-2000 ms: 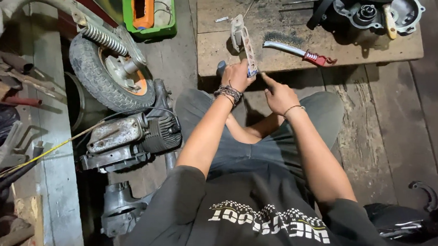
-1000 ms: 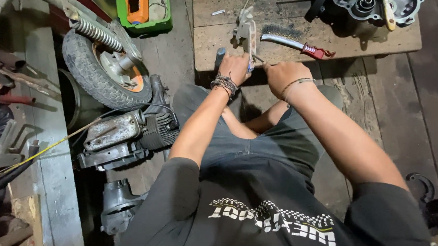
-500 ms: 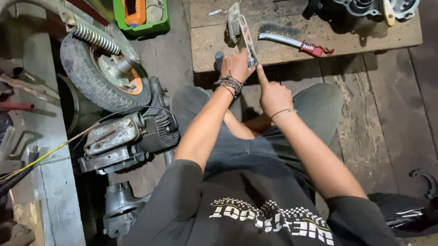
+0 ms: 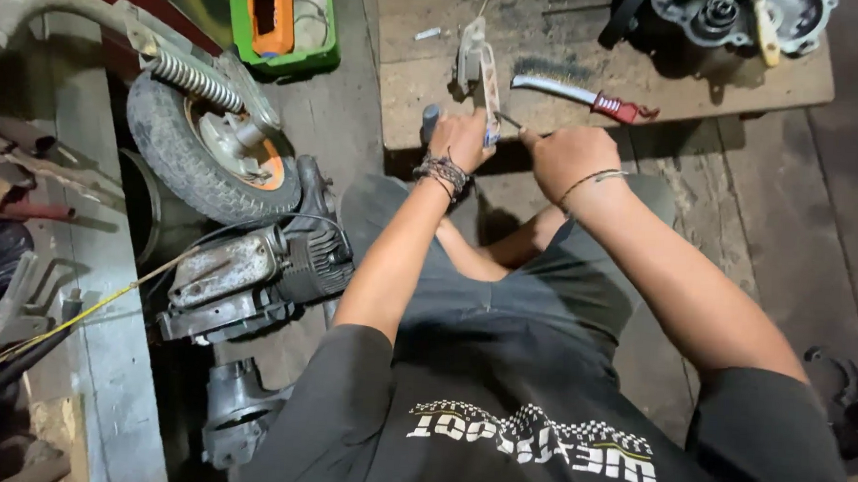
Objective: Using a wire brush and a small pick to clean carbon and dirt off a motorcycle engine component.
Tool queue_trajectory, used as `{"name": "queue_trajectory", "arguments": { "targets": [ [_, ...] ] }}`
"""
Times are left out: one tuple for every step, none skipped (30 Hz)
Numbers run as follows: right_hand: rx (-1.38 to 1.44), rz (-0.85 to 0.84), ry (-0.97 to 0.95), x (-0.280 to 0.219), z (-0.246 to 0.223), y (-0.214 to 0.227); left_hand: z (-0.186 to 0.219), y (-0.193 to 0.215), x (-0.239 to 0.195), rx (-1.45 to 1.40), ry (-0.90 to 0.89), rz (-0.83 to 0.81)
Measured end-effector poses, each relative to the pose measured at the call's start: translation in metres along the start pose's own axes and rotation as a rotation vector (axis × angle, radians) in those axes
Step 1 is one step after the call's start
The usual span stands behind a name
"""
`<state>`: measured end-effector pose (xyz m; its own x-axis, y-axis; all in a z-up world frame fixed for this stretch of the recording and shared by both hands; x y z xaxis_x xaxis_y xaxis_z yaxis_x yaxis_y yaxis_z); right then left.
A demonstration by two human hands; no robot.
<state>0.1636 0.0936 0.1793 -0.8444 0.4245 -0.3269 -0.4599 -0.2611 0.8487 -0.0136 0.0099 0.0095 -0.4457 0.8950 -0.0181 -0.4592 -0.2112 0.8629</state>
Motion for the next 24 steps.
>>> {"name": "queue_trajectory", "arguments": {
  "targets": [
    [-0.060, 0.034, 0.028, 0.003, -0.003, 0.005, 0.000, 0.002, 0.000, 0.010, 0.002, -0.026],
    [-0.120, 0.068, 0.056, 0.006, -0.007, 0.011, 0.000, 0.004, -0.001, 0.021, 0.004, -0.053],
    [-0.128, 0.081, 0.052, 0.014, -0.013, 0.006, 0.002, 0.007, -0.003, 0.023, 0.001, -0.037],
    [-0.168, 0.084, 0.081, 0.021, -0.019, 0.002, 0.004, 0.009, -0.006, 0.021, 0.008, -0.047],
    [-0.207, 0.086, 0.108, 0.028, -0.024, -0.004, 0.007, 0.011, -0.008, 0.019, 0.014, -0.059],
    [-0.215, 0.097, 0.103, 0.032, -0.028, -0.003, 0.003, 0.011, -0.003, 0.021, 0.010, -0.045],
    [-0.206, 0.063, 0.096, 0.034, -0.034, -0.004, -0.001, 0.008, -0.002, 0.014, 0.012, -0.026],
    [-0.196, 0.030, 0.090, 0.035, -0.040, -0.006, -0.005, 0.005, -0.001, 0.006, 0.013, -0.006],
    [-0.197, 0.030, 0.086, 0.033, -0.041, -0.003, -0.003, 0.006, -0.002, 0.006, 0.009, -0.005],
    [-0.144, 0.032, 0.061, 0.031, -0.042, 0.000, -0.001, 0.007, -0.003, -0.006, 0.022, 0.001],
    [-0.092, 0.040, 0.034, 0.033, -0.042, 0.004, 0.000, 0.011, -0.001, -0.014, 0.034, 0.011],
    [-0.094, 0.046, 0.027, 0.030, -0.042, -0.003, 0.005, 0.014, -0.003, -0.012, 0.027, 0.018],
    [-0.083, 0.050, 0.029, 0.027, -0.042, -0.011, 0.011, 0.015, -0.006, -0.034, 0.049, 0.031],
    [-0.072, 0.054, 0.031, 0.024, -0.042, -0.019, 0.018, 0.017, -0.009, -0.057, 0.070, 0.045],
    [-0.076, 0.058, 0.019, 0.014, -0.042, -0.023, 0.026, 0.024, -0.011, -0.058, 0.058, 0.050],
    [-0.026, 0.100, -0.012, 0.005, -0.043, -0.026, 0.034, 0.032, -0.013, -0.095, 0.083, 0.068],
    [0.020, 0.149, -0.034, -0.002, -0.043, -0.027, 0.040, 0.042, -0.015, -0.133, 0.115, 0.093],
    [0.011, 0.159, -0.038, -0.012, -0.045, -0.019, 0.044, 0.044, -0.018, -0.134, 0.110, 0.106],
    [0.114, 0.106, -0.060, -0.018, -0.045, -0.012, 0.047, 0.048, -0.018, -0.160, 0.142, 0.089],
    [0.218, 0.053, -0.080, -0.025, -0.045, -0.004, 0.050, 0.051, -0.017, -0.187, 0.175, 0.071],
    [0.213, 0.066, -0.082, -0.029, -0.044, -0.005, 0.044, 0.046, -0.018, -0.185, 0.170, 0.084],
    [0.339, -0.013, -0.080, -0.033, -0.044, -0.007, 0.039, 0.041, -0.019, -0.158, 0.146, 0.045],
    [0.459, -0.086, -0.080, -0.034, -0.040, -0.008, 0.033, 0.037, -0.015, -0.133, 0.118, 0.012],
    [0.447, -0.066, -0.085, -0.037, -0.038, -0.004, 0.032, 0.041, -0.018, -0.133, 0.109, 0.033]
  ]
}}
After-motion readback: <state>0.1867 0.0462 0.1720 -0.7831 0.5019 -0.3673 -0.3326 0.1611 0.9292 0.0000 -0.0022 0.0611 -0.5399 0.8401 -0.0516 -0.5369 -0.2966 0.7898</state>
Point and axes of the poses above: each hand's wrist, its own x-axis towards the middle knuckle, its own y-axis out of the back of the hand, z = x × y, the point moved 1 cm from there along x, towards the middle knuckle, and after that the axes turned 14 degrees about -x, right-handed, at the moved point
